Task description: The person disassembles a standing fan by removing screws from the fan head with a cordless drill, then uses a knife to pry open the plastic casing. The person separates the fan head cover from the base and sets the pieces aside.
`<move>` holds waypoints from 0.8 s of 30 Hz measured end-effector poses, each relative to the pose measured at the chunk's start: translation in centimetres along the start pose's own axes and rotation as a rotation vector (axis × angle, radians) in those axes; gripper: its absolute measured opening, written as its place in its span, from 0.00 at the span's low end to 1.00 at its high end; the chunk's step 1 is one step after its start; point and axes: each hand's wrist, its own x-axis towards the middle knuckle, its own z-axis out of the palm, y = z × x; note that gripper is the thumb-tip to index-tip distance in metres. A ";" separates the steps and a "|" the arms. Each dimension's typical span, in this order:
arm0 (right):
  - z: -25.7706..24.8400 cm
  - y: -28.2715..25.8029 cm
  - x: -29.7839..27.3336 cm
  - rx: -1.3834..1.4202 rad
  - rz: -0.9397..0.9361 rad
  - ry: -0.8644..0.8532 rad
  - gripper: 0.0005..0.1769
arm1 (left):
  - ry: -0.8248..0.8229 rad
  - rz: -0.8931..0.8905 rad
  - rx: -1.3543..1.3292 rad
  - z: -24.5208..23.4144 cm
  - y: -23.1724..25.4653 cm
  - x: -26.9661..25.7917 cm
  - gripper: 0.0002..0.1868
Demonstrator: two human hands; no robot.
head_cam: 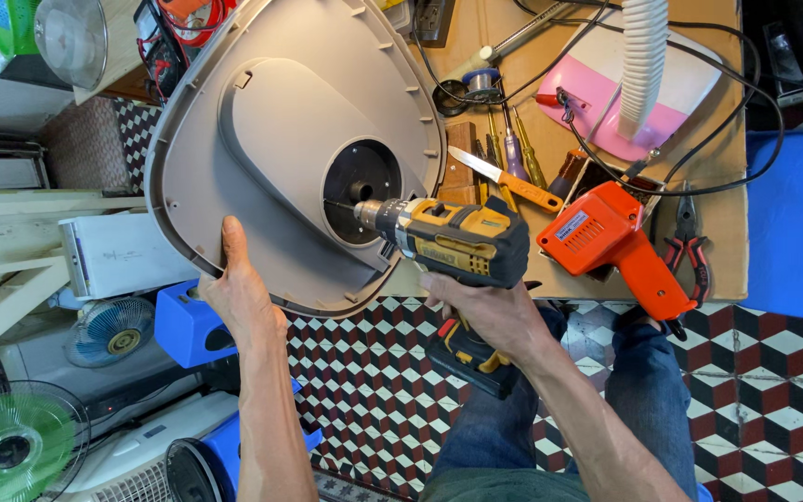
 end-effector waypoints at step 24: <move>3.0 1.1 -2.0 0.444 0.064 0.090 0.22 | 0.008 -0.016 -0.008 -2.0 -1.8 -0.4 0.20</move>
